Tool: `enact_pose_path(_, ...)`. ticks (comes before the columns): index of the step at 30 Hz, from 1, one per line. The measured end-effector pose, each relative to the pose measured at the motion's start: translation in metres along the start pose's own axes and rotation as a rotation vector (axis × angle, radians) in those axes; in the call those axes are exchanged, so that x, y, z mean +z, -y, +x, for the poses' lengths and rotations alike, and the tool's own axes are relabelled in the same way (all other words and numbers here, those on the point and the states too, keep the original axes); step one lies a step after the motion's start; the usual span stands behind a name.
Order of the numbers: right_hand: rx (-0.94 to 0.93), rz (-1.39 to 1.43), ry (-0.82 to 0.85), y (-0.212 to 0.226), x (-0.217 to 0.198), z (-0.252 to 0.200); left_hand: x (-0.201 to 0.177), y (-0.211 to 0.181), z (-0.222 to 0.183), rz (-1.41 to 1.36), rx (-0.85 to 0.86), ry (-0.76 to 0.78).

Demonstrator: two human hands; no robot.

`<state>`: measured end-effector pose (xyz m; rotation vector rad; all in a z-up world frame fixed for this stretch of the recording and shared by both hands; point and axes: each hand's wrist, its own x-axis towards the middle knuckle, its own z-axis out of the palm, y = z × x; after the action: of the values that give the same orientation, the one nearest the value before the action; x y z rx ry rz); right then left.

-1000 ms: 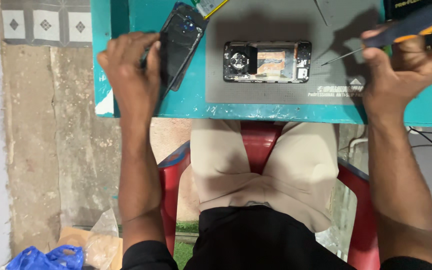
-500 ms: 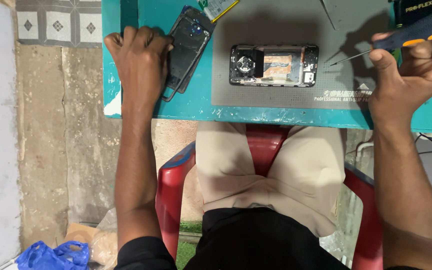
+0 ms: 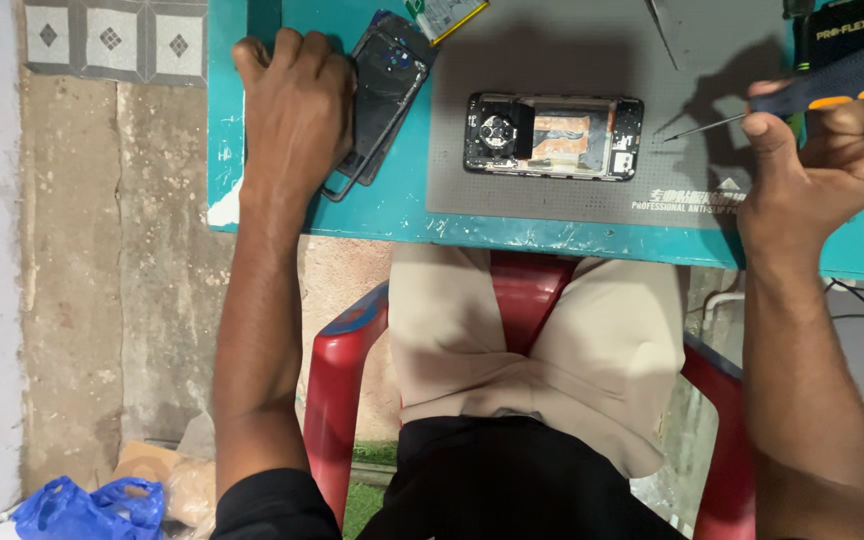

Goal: The person removes screws from the interior of a mobile phone using a screwdriver and uses a metal prying tool to detach internal components and stickers from the phone chassis.

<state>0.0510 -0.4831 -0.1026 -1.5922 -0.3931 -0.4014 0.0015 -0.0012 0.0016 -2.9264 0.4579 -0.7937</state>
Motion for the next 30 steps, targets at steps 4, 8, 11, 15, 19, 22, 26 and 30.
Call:
enact_pose_path(4,-0.017,-0.003,-0.005,0.011,0.004,0.003,-0.010,-0.005,0.005,-0.177,-0.136,-0.053)
enact_pose_path(8,-0.091,-0.016,0.025,0.024,0.016,0.008,-0.020,-0.023,-0.007,-0.554,-0.419,-0.107)
enact_pose_path(11,-0.111,-0.041,0.036,0.034,0.015,0.012,-0.021,-0.046,-0.010,-0.838,-0.487,-0.052)
enact_pose_path(15,-0.021,0.010,-0.014,0.038,0.022,0.011,-0.011,-0.094,-0.001,-1.002,-0.358,-0.027)
enact_pose_path(19,-0.003,0.058,-0.043,0.044,0.027,0.014,-0.007,-0.136,0.018,-1.310,-0.360,0.073)
enact_pose_path(22,-0.021,0.064,-0.041,0.046,0.029,0.016,0.000,-0.152,0.034,-1.358,-0.452,0.202)
enact_pose_path(26,-0.098,0.032,-0.010,0.046,0.030,0.015,0.017,-0.169,0.051,-1.672,-0.563,0.192)
enact_pose_path(30,-0.048,0.088,-0.057,0.045,0.033,0.013,0.028,-0.179,0.058,-1.730,-0.611,0.171)
